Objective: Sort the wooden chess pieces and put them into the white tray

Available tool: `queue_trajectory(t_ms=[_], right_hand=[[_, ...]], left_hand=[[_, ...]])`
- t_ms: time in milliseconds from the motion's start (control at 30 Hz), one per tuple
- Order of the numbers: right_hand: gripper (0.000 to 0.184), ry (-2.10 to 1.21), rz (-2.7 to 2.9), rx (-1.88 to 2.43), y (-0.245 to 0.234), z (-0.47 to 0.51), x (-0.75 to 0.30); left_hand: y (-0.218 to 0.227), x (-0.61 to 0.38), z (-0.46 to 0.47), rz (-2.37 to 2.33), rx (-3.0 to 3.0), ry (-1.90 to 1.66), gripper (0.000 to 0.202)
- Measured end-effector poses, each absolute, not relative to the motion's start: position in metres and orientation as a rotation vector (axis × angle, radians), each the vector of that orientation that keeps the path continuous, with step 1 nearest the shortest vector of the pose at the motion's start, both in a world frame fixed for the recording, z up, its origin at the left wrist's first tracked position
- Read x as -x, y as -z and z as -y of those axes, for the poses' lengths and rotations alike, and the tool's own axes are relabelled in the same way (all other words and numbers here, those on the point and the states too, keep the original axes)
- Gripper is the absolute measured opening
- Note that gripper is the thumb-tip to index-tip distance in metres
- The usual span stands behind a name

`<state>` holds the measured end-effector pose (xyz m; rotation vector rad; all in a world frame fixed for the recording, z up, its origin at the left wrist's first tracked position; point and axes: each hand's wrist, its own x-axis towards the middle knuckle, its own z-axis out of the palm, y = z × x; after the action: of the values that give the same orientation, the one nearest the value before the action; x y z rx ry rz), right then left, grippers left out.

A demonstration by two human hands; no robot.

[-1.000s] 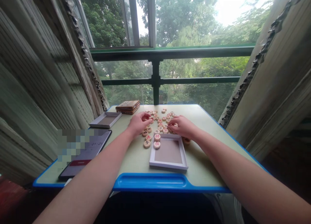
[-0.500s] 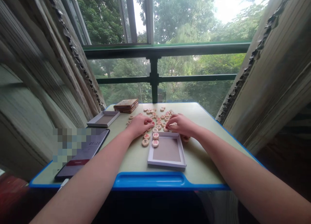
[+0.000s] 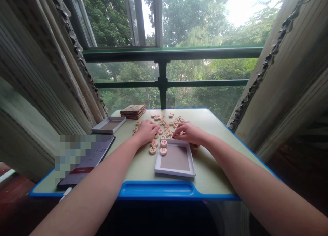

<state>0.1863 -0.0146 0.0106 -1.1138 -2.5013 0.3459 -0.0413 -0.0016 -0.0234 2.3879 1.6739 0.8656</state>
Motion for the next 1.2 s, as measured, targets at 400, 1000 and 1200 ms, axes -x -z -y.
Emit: queue_trajectory(t_ms=[400,1000,1200], right_hand=[[0.014,-0.31,2.498,1.225,-0.016,0.017,-0.188],[0.027,-0.066,2.353,0.828,-0.008,0.028,-0.174],[0.021,-0.041,2.273,0.783,-0.009,0.031,-0.172]], left_hand=[[0.023,0.04,0.007,-1.72,-2.301,-0.816,0.035],[-0.012,0.028,0.028,-1.151,-1.591,-1.181,0.038],[-0.016,0.027,0.033,-1.074,-1.616,-1.079,0.037]])
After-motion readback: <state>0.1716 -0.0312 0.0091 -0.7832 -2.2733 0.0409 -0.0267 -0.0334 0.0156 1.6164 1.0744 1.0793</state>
